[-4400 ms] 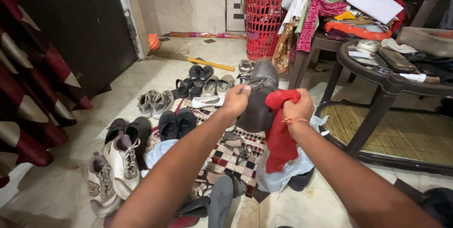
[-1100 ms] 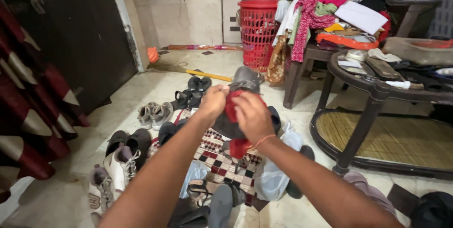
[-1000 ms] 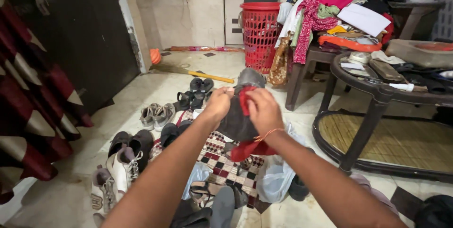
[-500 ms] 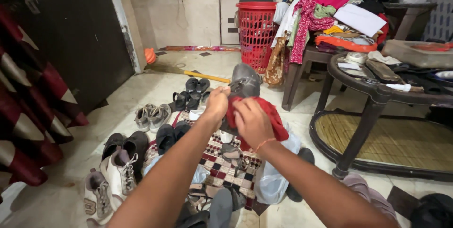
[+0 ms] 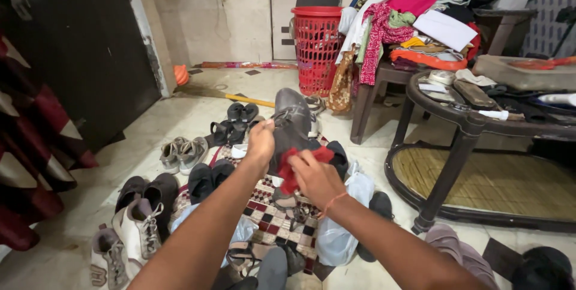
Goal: The person sits on the floor and wipes several pairs of shoes with a red cloth, handling each shoe individually and placing them back on the floor after cleaning.
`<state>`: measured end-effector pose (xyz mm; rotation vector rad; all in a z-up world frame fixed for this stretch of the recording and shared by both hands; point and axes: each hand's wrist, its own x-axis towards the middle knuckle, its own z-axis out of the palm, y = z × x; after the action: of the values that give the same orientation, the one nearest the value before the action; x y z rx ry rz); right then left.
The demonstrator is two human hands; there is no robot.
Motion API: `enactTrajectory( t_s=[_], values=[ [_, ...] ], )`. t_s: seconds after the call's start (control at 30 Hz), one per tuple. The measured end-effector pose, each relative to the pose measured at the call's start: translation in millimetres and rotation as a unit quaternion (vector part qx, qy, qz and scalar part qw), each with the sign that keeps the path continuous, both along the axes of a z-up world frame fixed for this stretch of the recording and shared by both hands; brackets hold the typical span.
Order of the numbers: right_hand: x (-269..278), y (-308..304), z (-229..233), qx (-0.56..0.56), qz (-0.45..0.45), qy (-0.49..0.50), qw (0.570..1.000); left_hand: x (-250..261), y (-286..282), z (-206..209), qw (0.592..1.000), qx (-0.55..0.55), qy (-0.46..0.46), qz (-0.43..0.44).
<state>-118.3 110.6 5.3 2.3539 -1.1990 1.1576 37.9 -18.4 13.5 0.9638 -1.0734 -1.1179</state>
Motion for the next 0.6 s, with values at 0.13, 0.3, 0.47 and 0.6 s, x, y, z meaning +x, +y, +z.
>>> enactTrajectory(
  t_s=[0.13, 0.3, 0.47, 0.6],
  values=[
    [9, -9, 11, -0.024, -0.006, -0.032, 0.999, -10, -7, -6, 1.0, -0.011, 0.014, -0.006],
    [-9, -25, 17, -0.028, -0.078, -0.077, 0.994, -14, 5, 0, 1.0, -0.006, -0.006, -0.014],
    [-30, -15, -7, -0.018, -0.099, -0.034, 0.994, -15, -10, -12, 1.0, -0.006, 0.024, -0.001],
    [-17, -2, -6, 0.011, -0.055, -0.021, 0.998, -10, -22, -20, 0.998, -0.027, 0.049, 0.015]
  ],
)
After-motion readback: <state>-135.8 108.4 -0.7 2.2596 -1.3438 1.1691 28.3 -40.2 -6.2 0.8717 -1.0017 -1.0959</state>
